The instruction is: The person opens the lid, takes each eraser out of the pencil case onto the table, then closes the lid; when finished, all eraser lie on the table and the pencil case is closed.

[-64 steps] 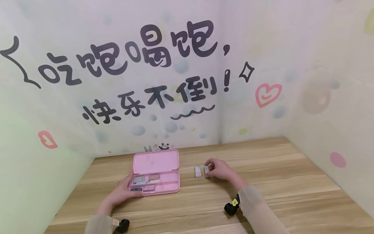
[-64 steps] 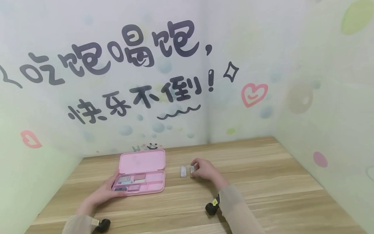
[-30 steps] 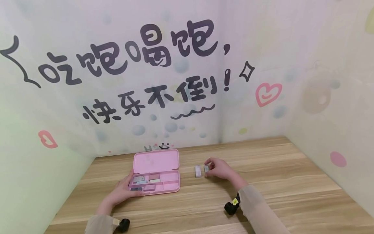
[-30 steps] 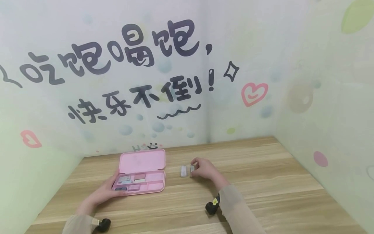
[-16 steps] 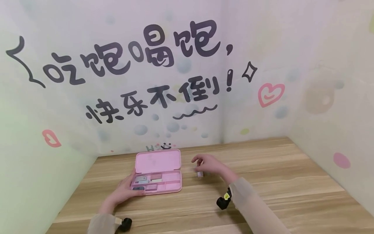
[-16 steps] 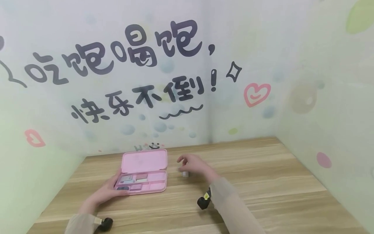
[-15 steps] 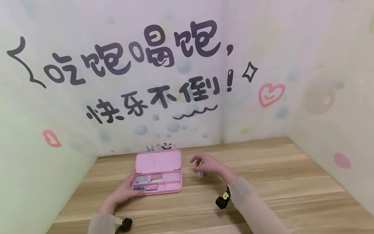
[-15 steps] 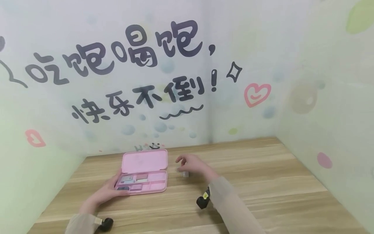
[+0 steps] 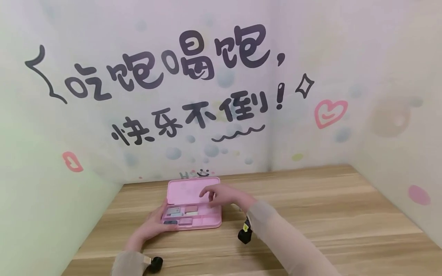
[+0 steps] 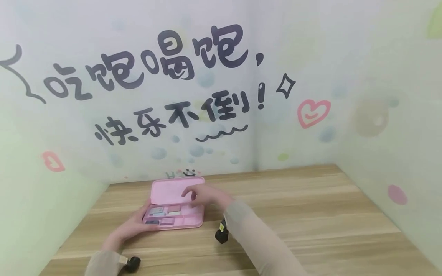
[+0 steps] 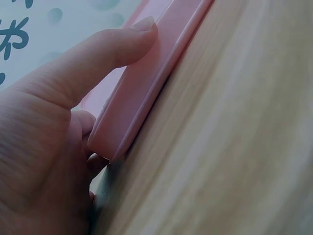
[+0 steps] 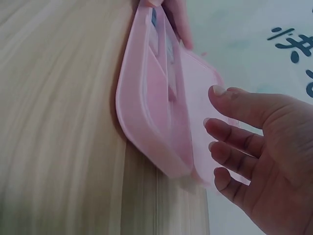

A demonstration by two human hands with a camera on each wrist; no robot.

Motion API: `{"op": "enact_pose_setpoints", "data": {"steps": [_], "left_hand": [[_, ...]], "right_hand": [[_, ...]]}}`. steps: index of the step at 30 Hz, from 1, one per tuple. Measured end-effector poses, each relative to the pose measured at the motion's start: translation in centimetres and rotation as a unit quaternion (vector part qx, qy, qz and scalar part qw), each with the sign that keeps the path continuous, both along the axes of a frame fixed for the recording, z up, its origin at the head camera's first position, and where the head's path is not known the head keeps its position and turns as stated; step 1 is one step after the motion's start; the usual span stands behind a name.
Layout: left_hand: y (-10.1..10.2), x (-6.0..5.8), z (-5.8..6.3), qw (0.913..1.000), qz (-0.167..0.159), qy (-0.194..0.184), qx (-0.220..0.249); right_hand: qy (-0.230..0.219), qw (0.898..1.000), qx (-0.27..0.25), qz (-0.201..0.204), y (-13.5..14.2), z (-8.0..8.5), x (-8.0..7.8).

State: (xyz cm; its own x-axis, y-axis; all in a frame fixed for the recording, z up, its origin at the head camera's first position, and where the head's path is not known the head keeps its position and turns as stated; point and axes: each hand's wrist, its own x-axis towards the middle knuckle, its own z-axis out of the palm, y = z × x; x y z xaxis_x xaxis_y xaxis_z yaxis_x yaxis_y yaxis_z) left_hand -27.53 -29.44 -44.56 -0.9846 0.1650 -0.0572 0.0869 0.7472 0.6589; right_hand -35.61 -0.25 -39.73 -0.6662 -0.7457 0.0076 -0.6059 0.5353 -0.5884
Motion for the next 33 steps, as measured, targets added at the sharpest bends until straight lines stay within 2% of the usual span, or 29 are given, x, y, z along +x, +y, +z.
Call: {"op": "enact_pose_setpoints", "data": {"steps": [8,15,20,27,33], "left_hand": [[0.0,-0.1,-0.4,1.0,0.008,0.002,-0.002],[-0.2,-0.4,-0.6,0.9999,0.005,0.001,-0.009],[-0.4,-0.5,-0.5,1.0,0.006,0.003,-0.005],[-0.4,-0.6,-0.4,1.0,0.006,0.001,0.002],[-0.4,-0.4,-0.5,0.9999,0.006,0.003,0.008]], "right_hand": [[0.008,0.999,0.047,0.021,-2.8,-0.3,0.3],[0.013,0.997,0.07,0.015,-4.1,-1.2,0.3],[0.033,0.995,0.086,0.026,-5.0,-0.9,0.4],[0.03,0.994,0.101,0.029,-5.6,-0.9,0.2],[0.079,0.988,0.123,0.056,-6.2,-1.6,0.2]]}}
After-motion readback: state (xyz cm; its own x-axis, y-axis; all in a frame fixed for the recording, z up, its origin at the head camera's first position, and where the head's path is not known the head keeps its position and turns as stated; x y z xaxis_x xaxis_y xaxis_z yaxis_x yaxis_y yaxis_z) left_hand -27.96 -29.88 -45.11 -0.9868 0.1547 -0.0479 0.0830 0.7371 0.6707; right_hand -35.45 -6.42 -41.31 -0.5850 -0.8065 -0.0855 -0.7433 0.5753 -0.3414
